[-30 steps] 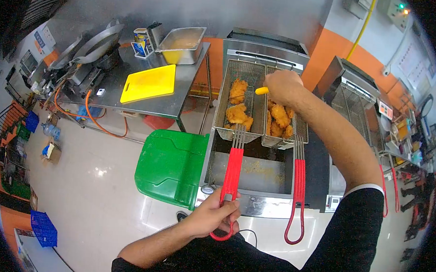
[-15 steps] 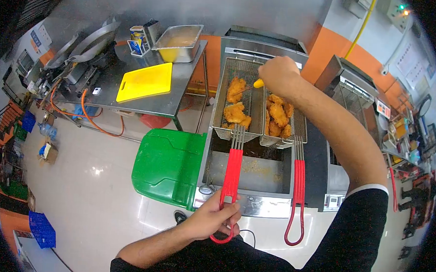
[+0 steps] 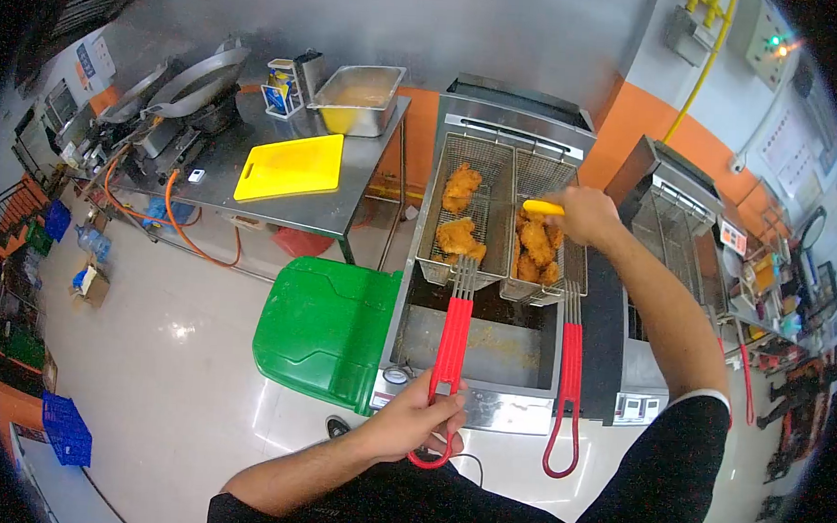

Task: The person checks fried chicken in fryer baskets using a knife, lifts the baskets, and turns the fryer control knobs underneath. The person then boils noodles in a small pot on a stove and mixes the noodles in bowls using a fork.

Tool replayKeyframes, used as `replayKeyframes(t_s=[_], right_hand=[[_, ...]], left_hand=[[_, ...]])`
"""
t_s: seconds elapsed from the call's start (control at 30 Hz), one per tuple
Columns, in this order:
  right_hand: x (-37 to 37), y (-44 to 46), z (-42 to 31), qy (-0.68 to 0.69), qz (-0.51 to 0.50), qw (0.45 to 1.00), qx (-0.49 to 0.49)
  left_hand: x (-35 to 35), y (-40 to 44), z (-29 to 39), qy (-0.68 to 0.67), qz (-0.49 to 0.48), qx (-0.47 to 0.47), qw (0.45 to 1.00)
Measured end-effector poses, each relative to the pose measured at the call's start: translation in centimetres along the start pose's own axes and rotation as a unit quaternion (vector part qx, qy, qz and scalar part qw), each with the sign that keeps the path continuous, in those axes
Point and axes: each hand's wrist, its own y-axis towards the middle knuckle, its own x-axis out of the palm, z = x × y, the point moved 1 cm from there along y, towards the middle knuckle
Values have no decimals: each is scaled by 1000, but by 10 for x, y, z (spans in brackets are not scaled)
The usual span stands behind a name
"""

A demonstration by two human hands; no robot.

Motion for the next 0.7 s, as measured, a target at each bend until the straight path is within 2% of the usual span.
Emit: replayKeyframes(t_s=[0.17, 0.33, 0.7], right_hand=[[-4, -19, 18, 69, 42, 996, 46], [-31, -25, 13, -73, 25, 995, 55], [-32, 25, -35, -185, 33, 981, -41]], left_hand=[[2, 2, -2, 1, 13, -3, 1000], [2, 0, -1, 15, 22, -9, 1000], [1, 1, -2, 3, 16, -6, 1000]])
